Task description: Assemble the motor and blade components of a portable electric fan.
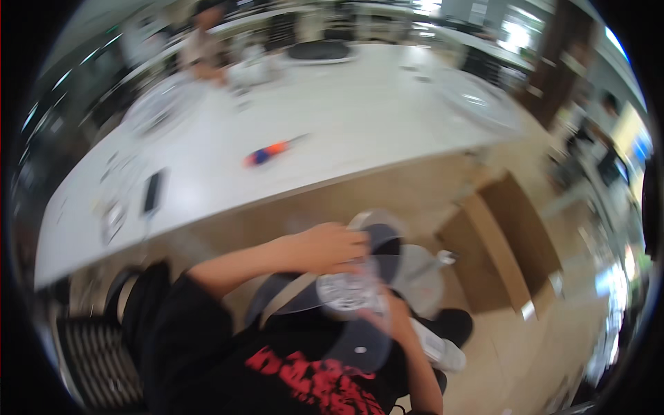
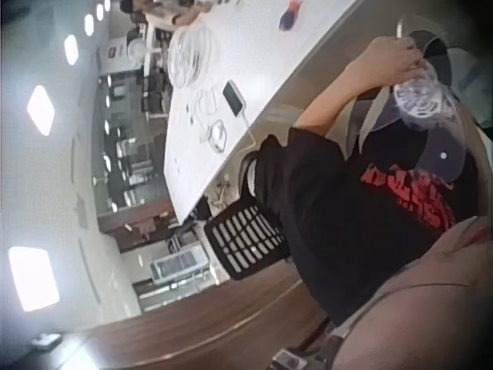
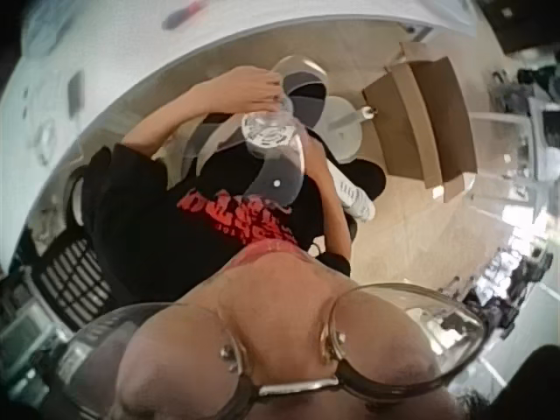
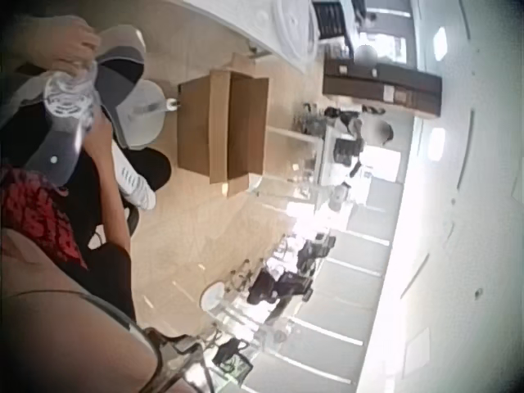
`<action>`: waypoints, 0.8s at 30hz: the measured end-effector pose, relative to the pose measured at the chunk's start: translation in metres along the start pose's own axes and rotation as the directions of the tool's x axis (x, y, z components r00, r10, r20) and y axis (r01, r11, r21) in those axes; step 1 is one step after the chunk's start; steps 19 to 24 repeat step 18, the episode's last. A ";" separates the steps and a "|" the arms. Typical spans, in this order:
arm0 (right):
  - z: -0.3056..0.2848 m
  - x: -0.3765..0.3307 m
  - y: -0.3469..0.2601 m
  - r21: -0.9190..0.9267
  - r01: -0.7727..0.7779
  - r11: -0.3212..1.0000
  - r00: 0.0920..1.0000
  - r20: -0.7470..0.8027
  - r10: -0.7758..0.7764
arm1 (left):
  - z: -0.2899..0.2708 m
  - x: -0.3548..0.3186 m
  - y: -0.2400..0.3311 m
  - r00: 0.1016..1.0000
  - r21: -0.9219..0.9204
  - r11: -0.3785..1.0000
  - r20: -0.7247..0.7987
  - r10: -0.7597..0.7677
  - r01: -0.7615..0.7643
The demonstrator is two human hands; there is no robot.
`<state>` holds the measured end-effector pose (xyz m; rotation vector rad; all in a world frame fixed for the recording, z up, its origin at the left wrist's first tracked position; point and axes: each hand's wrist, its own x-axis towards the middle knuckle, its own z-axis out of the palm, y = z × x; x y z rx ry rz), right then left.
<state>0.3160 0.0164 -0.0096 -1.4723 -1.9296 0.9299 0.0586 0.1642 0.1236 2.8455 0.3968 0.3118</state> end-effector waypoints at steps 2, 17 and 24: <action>0.001 -0.009 0.013 0.031 0.019 0.999 0.999 -0.044 -0.018 | -0.004 -0.002 0.005 0.996 -0.041 0.999 -0.092 -0.024 0.020; 0.020 -0.002 -0.006 0.011 0.067 0.998 0.997 -0.050 -0.066 | -0.114 -0.428 -0.149 -0.252 -0.017 -0.294 -0.568 -0.784 0.956; 0.019 -0.002 -0.003 0.037 0.043 0.998 0.999 -0.027 -0.042 | -0.115 -0.426 -0.153 -0.243 -0.014 -0.286 -0.568 -0.786 0.958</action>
